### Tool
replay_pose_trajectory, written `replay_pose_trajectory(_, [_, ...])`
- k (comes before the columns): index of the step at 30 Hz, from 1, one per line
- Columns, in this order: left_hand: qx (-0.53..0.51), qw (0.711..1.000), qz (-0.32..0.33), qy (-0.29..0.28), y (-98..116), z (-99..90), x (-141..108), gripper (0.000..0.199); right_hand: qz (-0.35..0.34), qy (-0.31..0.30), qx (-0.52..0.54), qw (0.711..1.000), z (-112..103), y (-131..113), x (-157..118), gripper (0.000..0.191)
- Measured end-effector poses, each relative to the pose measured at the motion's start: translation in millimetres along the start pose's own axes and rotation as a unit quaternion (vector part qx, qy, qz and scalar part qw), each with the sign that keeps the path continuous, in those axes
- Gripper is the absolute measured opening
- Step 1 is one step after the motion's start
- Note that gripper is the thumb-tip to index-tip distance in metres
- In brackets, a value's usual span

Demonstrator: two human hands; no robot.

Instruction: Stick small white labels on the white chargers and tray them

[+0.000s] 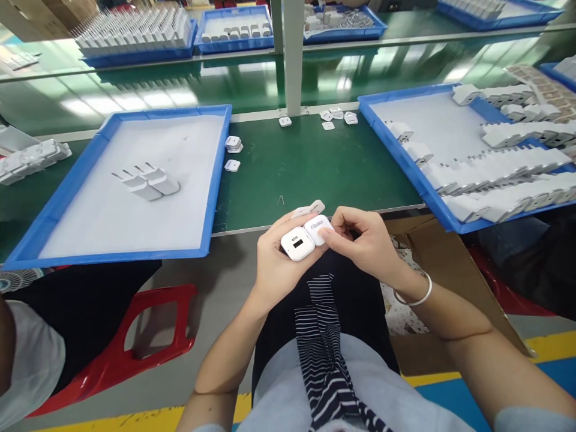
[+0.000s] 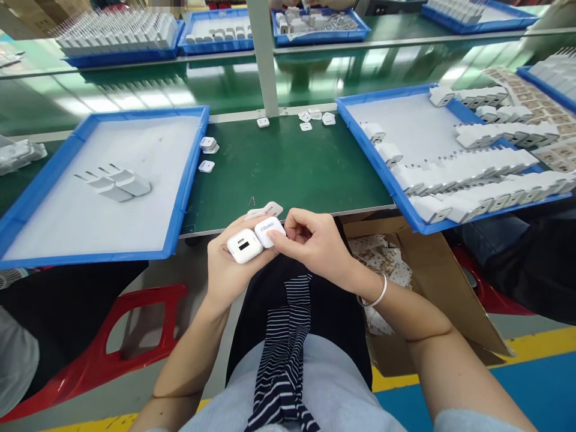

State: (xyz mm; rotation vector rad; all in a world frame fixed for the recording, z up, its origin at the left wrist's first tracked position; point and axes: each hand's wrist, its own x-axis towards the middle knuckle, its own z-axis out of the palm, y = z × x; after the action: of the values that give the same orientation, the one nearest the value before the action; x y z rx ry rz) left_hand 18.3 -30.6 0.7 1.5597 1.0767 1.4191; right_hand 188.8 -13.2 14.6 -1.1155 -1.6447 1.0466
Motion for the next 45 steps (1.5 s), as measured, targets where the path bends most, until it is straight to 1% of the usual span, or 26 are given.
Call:
replay_pose_trajectory(2, [-0.005,1.000,0.002,0.001,1,1.2,0,0.039,0.009,-0.023,0.032,0.999,-2,-2,1,0.040])
replay_pose_trajectory(5, [-0.005,1.000,0.006,-0.001,3,1.2,1,0.041,0.030,-0.070,0.135,0.988,-6,-2,3,0.044])
replay_pose_trajectory(8, [-0.005,1.000,0.017,-0.004,5,-0.3,2,0.042,0.041,-0.082,0.207,0.974,-8,0,4,0.049])
replay_pose_trajectory(14, [-0.009,0.999,0.040,-0.014,4,-3.2,0,0.045,0.064,-0.092,0.230,0.967,-5,-1,4,0.049])
replay_pose_trajectory(18, [0.002,0.999,0.046,-0.015,6,-4.4,-1,0.045,0.067,-0.089,0.223,0.969,-3,-1,4,0.050])
replay_pose_trajectory(20, [0.005,0.999,0.048,-0.021,7,-5.6,0,0.045,0.059,-0.049,0.211,0.974,-3,1,7,0.047])
replay_pose_trajectory(22, [0.000,0.998,0.044,-0.033,9,-7.5,0,0.045,0.047,-0.004,0.209,0.977,-4,3,11,0.040])
replay_pose_trajectory(23, [-0.005,0.998,0.041,-0.040,9,-8.7,0,0.045,0.043,0.006,0.211,0.977,-4,3,13,0.035])
replay_pose_trajectory(24, [-0.013,0.998,0.037,-0.045,8,-10.0,0,0.045,0.042,0.005,0.211,0.977,-5,4,15,0.032])
replay_pose_trajectory(27, [-0.048,0.997,0.010,-0.056,4,-13.2,-1,0.044,0.042,-0.032,0.196,0.979,-6,6,20,0.030])
replay_pose_trajectory(29, [-0.076,0.995,-0.012,-0.058,0,-14.2,-2,0.044,0.032,-0.043,0.184,0.981,-5,7,21,0.027])
replay_pose_trajectory(33, [-0.092,0.994,-0.044,-0.050,-3,-12.9,-2,0.044,0.019,-0.019,0.198,0.980,-4,10,19,0.019])
replay_pose_trajectory(35, [-0.079,0.995,-0.041,-0.051,-2,-11.6,-1,0.042,0.024,-0.010,0.208,0.978,-4,10,18,0.019])
replay_pose_trajectory(37, [-0.066,0.996,-0.023,-0.056,-1,-10.6,0,0.042,0.019,-0.009,0.195,0.981,-5,9,18,0.020])
replay_pose_trajectory(40, [-0.051,0.996,0.009,-0.066,-2,-9.7,0,0.043,-0.021,-0.014,0.139,0.990,-10,7,20,0.013])
replay_pose_trajectory(42, [-0.044,0.996,0.017,-0.077,-4,-9.2,0,0.045,-0.045,-0.030,0.091,0.994,-14,5,22,0.010])
replay_pose_trajectory(45, [-0.042,0.994,0.020,-0.096,-7,-7.9,-1,0.047,-0.054,-0.068,0.031,0.996,-19,3,24,0.020])
